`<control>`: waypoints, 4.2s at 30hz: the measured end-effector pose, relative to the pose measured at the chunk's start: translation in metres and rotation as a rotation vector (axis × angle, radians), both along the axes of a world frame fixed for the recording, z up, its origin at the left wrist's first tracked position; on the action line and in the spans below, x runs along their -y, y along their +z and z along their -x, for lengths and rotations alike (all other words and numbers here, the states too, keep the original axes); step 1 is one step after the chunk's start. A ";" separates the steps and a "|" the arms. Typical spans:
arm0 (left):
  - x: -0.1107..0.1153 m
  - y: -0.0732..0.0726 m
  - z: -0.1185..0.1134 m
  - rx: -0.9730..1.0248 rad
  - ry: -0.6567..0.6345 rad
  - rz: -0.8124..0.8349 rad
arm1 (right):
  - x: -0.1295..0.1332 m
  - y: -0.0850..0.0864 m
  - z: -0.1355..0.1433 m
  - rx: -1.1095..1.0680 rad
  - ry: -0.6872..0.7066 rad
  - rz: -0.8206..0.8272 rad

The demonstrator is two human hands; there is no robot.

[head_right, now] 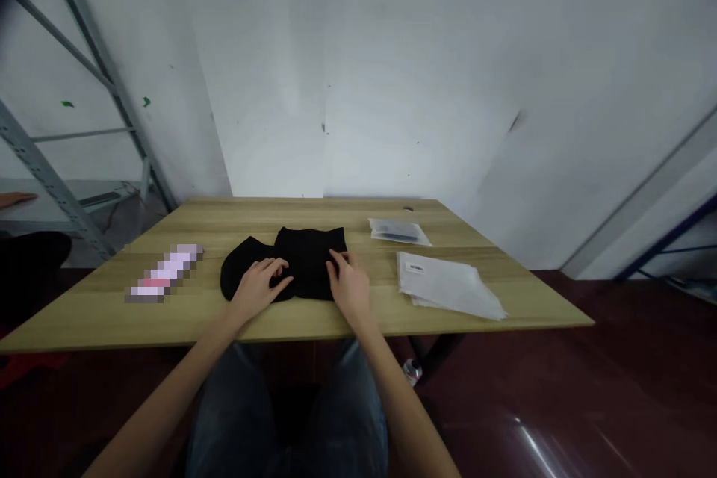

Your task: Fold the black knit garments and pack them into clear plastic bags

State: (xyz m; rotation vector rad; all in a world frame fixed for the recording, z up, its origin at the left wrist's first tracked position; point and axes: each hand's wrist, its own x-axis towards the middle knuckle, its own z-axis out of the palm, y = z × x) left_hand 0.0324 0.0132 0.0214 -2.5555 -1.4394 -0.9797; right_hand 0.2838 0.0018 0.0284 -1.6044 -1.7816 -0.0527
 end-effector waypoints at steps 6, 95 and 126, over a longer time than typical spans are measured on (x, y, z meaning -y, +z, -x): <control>0.008 0.001 0.004 0.119 0.020 -0.040 | 0.043 -0.002 -0.083 0.267 -0.361 0.089; 0.018 -0.005 0.008 0.083 -0.092 -0.101 | 0.017 -0.013 0.005 -0.311 0.276 -0.223; 0.006 0.028 -0.005 0.005 0.195 -0.497 | -0.017 0.055 0.074 0.398 0.243 -0.070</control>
